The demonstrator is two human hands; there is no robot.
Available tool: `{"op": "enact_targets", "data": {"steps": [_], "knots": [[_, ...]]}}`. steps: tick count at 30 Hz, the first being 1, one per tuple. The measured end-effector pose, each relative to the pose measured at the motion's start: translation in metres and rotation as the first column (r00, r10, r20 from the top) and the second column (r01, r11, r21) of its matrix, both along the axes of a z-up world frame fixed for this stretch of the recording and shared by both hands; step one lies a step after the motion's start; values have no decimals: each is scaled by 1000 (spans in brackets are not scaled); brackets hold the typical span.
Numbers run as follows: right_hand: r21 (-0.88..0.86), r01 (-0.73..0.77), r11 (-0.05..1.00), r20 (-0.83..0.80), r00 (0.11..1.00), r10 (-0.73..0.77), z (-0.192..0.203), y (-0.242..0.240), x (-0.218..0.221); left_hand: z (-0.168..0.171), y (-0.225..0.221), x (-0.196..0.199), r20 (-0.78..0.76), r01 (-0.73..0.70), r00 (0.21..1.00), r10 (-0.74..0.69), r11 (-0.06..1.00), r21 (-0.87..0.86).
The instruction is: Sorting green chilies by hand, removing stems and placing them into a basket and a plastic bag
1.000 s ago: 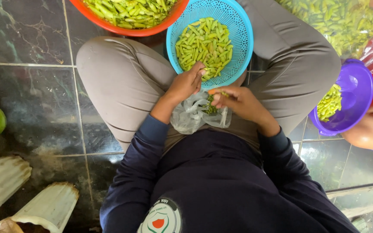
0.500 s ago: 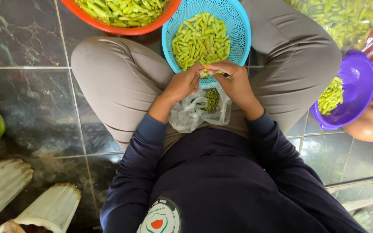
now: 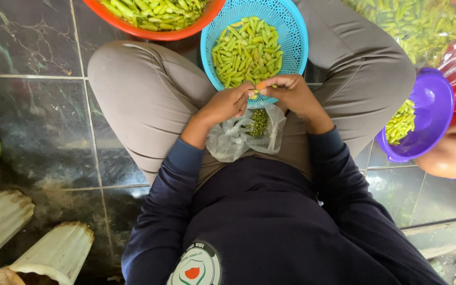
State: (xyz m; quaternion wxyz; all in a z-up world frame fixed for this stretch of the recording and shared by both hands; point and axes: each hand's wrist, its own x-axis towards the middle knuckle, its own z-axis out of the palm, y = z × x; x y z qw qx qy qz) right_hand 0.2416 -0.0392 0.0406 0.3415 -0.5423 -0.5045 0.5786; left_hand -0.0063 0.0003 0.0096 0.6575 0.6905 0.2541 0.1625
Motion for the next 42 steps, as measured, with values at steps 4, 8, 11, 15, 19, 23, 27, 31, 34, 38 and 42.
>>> {"op": "enact_targets", "data": {"steps": [4,8,11,15,19,23,27,31,34,38,42], "knots": [[-79,112,991,-88,989,-118,32,-4,-2,-12,1,-4,-44,-6,999,6,1000,1],[-96,-120,988,84,988,128,84,-15,-11,-9,4,-6,23,-92,996,91,995,26],[-71,-261,963,202,941,270,82,-14,-10,-22,5,-4,5,-156,988,156,984,80],[45,-221,974,265,943,201,27,15,-8,-27,7,-4,-53,-151,986,160,979,136],[11,-209,978,285,938,197,-48,21,-7,-26,5,-4,-41,-179,982,184,977,115],[87,-244,966,483,858,173,-74,20,-12,-27,5,0,-88,-156,981,171,975,156],[110,-284,952,598,784,165,-55,18,-29,-33,4,-2,-130,-152,976,174,974,166],[72,-231,970,592,793,145,-61,18,-24,-33,3,-3,-119,-153,978,169,979,131],[63,-212,975,574,807,139,-42,16,-28,-30,4,-2,-85,-143,984,155,981,131],[152,-162,975,492,868,67,-23,16,-25,-25,3,-2,-108,-147,981,163,979,143],[231,-1,973,348,934,-82,36,9,-9,-36,3,-2,-142,-155,975,172,981,121]]}}
